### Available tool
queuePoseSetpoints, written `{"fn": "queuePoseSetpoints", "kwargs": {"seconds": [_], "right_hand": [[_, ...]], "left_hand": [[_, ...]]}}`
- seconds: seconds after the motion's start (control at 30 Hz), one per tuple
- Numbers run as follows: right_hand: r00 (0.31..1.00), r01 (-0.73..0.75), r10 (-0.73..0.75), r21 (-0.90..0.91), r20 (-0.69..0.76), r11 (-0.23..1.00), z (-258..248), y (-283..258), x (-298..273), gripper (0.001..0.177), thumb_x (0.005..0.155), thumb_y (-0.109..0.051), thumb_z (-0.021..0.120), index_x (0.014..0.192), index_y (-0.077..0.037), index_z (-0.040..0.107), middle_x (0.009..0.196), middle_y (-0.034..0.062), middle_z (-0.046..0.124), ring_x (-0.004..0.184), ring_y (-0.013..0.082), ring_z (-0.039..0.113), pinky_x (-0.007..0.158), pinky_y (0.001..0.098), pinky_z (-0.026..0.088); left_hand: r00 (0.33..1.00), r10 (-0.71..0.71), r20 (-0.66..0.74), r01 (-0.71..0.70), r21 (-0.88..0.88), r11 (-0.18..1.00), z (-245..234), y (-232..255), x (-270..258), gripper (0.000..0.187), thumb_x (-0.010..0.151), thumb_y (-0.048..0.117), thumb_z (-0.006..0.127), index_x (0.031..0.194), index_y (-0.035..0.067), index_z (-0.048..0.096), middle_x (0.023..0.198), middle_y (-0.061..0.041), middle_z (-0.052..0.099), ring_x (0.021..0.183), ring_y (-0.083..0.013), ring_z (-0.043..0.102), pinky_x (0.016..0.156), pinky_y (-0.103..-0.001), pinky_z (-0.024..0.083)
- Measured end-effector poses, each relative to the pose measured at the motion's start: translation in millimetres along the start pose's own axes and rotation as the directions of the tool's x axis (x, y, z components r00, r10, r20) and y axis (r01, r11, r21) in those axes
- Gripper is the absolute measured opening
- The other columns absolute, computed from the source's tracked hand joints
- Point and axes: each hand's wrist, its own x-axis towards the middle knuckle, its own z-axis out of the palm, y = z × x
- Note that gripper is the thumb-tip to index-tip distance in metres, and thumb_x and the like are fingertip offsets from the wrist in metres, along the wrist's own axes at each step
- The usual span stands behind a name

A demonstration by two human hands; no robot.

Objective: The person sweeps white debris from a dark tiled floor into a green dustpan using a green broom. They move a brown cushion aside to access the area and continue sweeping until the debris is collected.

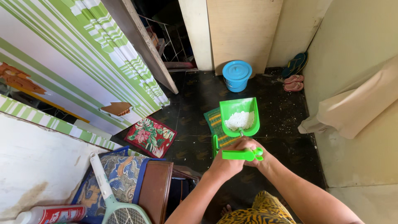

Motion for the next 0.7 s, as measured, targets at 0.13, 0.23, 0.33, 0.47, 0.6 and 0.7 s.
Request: {"fn": "queuePoseSetpoints", "kwargs": {"seconds": [0.13,0.23,0.33,0.47,0.6,0.7], "right_hand": [[0.94,-0.044,0.068,0.076,-0.335,0.996,29.1,0.4,21.8,0.024,0.095,-0.032,0.056,0.099,-0.009,0.058,0.077,0.0033,0.065,0.061,0.0173,0.064,0.05,0.032,0.055],[0.954,-0.147,0.15,0.031,-0.26,0.989,38.3,-6.4,44.5,0.018,0.092,-0.024,0.06,0.092,-0.006,0.057,0.069,0.0029,0.059,0.052,0.0151,0.055,0.039,0.0264,0.043],[0.935,-0.188,0.193,0.044,-0.296,0.981,45.7,-19.2,71.9,0.019,0.093,-0.024,0.059,0.09,-0.005,0.055,0.066,0.0013,0.05,0.052,0.0128,0.049,0.041,0.0243,0.037],[0.912,-0.197,0.236,0.146,-0.335,0.969,59.8,-40.5,111.0,0.023,0.094,-0.03,0.057,0.09,-0.007,0.055,0.067,0.0006,0.048,0.056,0.0123,0.05,0.044,0.0238,0.034],[0.9,-0.106,0.192,0.23,-0.391,0.967,80.0,-72.9,166.5,0.033,0.089,-0.044,0.044,0.082,-0.013,0.054,0.068,0.0,0.049,0.057,0.0127,0.049,0.047,0.0275,0.032],[0.907,-0.178,0.234,0.186,-0.35,0.966,98.7,-107.4,222.0,0.033,0.096,-0.04,0.05,0.083,-0.011,0.059,0.067,-0.0028,0.051,0.058,0.0118,0.052,0.047,0.0266,0.034]], "left_hand": [[0.982,-0.191,-0.006,0.185,-0.231,0.955,-29.6,-24.1,-16.2,0.04,0.088,-0.003,0.067,0.126,0.009,0.061,0.136,-0.01,0.061,0.125,-0.0308,0.063,0.102,-0.038,0.055],[0.927,-0.375,-0.001,0.353,-0.336,0.873,-49.7,-52.2,-31.1,0.045,0.09,-0.005,0.061,0.131,0.013,0.062,0.143,-0.012,0.058,0.127,-0.032,0.061,0.102,-0.036,0.05],[0.902,-0.405,-0.153,0.351,-0.29,0.89,-73.0,-91.4,-42.5,0.046,0.089,-0.006,0.063,0.131,0.013,0.063,0.138,-0.014,0.062,0.126,-0.0333,0.064,0.104,-0.037,0.052],[0.834,-0.473,-0.284,0.415,-0.242,0.877,-102.7,-158.5,-40.8,0.042,0.09,-0.002,0.069,0.13,0.011,0.062,0.129,-0.014,0.067,0.121,-0.0328,0.067,0.1,-0.037,0.054],[0.796,-0.423,-0.432,0.425,-0.099,0.9,-119.6,-234.9,-12.8,0.037,0.092,0.0,0.07,0.128,0.007,0.065,0.128,-0.02,0.067,0.122,-0.0355,0.065,0.098,-0.039,0.053],[0.758,-0.456,-0.467,0.417,-0.192,0.889,-124.4,-295.1,24.2,0.03,0.095,0.002,0.068,0.125,0.003,0.065,0.125,-0.018,0.072,0.121,-0.029,0.068,0.093,-0.035,0.056]]}}
